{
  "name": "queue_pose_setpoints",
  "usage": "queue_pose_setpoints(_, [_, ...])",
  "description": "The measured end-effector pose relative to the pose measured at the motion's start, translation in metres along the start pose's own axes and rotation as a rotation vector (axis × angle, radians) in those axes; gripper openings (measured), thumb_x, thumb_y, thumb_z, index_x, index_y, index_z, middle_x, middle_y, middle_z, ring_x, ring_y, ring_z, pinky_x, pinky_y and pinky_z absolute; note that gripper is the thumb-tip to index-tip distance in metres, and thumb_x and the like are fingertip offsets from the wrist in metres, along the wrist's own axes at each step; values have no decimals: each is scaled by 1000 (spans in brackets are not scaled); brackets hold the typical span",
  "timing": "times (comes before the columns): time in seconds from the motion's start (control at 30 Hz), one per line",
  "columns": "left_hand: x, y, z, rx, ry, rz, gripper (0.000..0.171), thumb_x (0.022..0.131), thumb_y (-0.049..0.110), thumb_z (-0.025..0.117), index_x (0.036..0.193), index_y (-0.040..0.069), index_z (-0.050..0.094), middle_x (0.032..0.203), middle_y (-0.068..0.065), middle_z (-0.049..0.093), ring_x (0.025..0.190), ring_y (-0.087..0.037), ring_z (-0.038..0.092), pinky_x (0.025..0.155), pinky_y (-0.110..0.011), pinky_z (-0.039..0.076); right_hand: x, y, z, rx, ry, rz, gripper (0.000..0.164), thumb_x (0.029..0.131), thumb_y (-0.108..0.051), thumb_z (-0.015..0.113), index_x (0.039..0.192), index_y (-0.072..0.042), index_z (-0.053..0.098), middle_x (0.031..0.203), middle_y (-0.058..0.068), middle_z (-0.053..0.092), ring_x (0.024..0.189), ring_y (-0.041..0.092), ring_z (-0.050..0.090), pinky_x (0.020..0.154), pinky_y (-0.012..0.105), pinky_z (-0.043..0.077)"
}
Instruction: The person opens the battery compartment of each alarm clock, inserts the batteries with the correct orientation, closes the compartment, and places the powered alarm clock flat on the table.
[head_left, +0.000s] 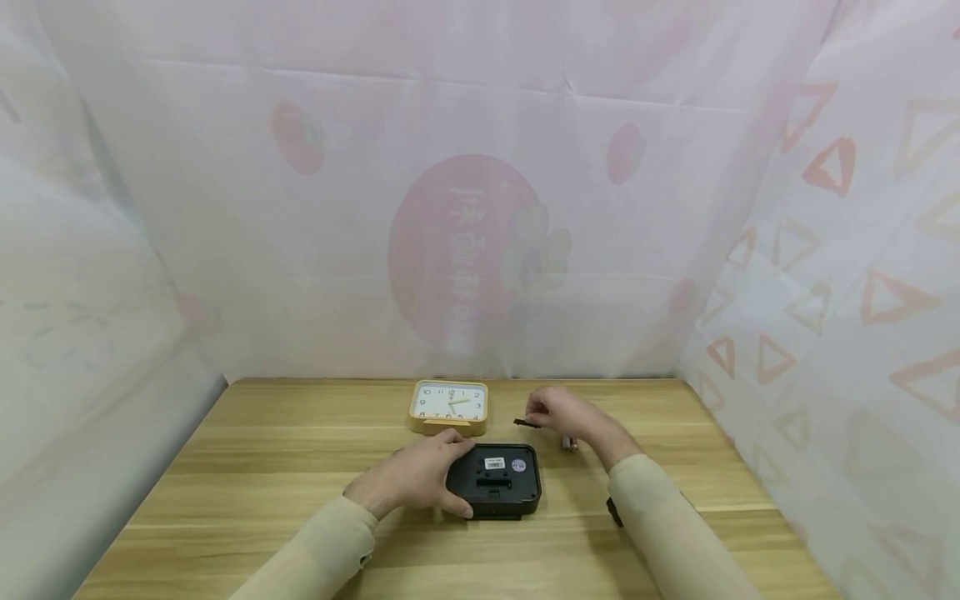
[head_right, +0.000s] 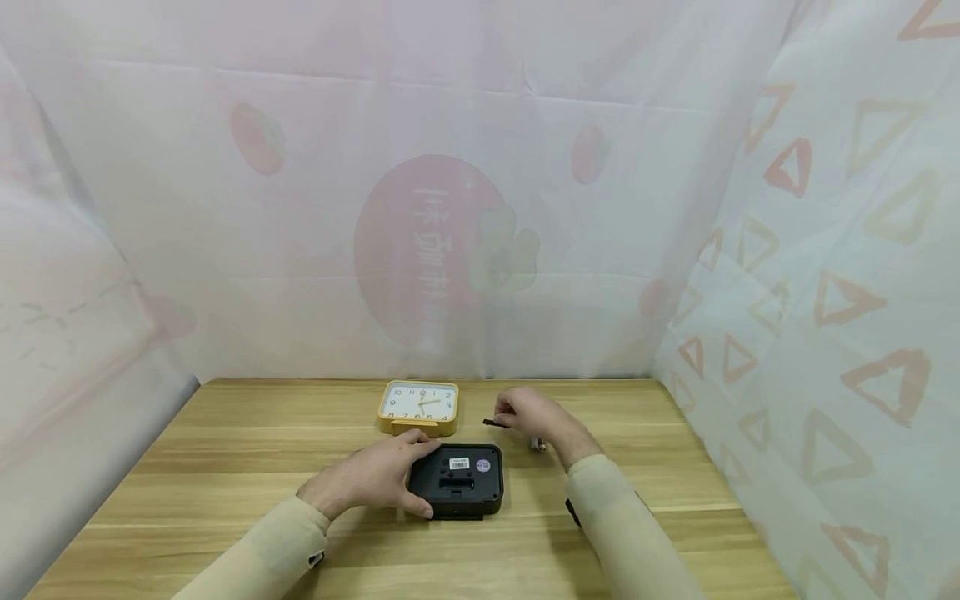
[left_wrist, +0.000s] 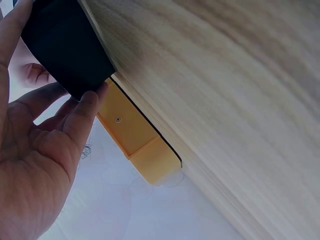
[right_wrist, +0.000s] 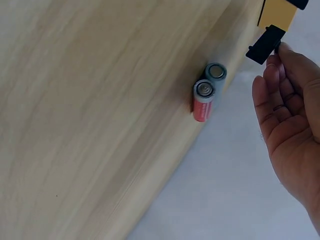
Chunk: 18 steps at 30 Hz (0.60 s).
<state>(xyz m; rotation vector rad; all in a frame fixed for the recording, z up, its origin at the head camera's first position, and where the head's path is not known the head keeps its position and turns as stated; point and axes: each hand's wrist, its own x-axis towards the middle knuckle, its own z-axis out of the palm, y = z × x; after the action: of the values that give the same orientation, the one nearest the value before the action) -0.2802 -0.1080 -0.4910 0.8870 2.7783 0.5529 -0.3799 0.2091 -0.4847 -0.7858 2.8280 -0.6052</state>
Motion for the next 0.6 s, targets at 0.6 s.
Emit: queue_pose_setpoints(0.6, [0,-2,0,0,7,8,110,84,56,107,170,6,61,157,-9,68,127,-22,70,115,-50,65,-1,9,1,-5,-30,-29,12,115,-13,77,104,-10,83,98,3,80,84,10,66,76,26,57])
